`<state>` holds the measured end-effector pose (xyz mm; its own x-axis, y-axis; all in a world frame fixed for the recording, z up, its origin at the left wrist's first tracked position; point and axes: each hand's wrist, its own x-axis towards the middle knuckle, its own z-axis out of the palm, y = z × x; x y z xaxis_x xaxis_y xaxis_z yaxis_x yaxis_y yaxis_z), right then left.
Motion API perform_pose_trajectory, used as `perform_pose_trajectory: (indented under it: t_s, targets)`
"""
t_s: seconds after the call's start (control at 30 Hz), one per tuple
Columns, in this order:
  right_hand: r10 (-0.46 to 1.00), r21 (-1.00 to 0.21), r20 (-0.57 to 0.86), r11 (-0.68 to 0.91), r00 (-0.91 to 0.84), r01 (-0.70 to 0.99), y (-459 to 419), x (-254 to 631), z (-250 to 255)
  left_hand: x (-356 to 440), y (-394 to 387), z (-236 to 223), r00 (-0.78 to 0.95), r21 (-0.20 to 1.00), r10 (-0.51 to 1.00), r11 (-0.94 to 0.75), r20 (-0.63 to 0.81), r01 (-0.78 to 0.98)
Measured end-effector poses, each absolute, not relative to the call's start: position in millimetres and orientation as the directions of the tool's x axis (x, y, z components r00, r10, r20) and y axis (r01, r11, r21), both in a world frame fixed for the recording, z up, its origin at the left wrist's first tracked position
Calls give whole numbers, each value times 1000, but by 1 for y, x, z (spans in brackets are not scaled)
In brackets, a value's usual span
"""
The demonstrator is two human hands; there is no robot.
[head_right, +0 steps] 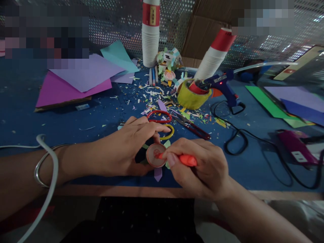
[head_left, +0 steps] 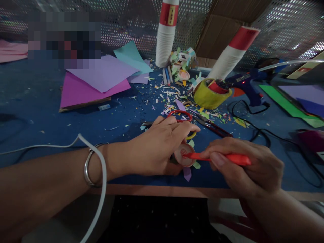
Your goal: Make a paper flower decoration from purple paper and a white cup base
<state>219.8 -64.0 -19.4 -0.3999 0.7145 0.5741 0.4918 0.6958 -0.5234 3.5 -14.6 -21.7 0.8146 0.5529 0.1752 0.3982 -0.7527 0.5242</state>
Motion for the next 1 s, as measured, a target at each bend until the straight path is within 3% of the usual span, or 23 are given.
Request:
perform_pose_trajectory:
  t_s: [0.63,0.8,1.0]
  targets:
    - [709,-523,586,701,-393,485,-63,221,-17,3,-15,-20,809,533,561,-745,175,401]
    - [770,-603,589,622,-247,501,-68,217,-14,3,-15,-23,814,543,553,-745,180,386]
    - [724,-495,609,667,-326,557,-64,220,-16,4,-14,-22,809,539,562,-742,175,399]
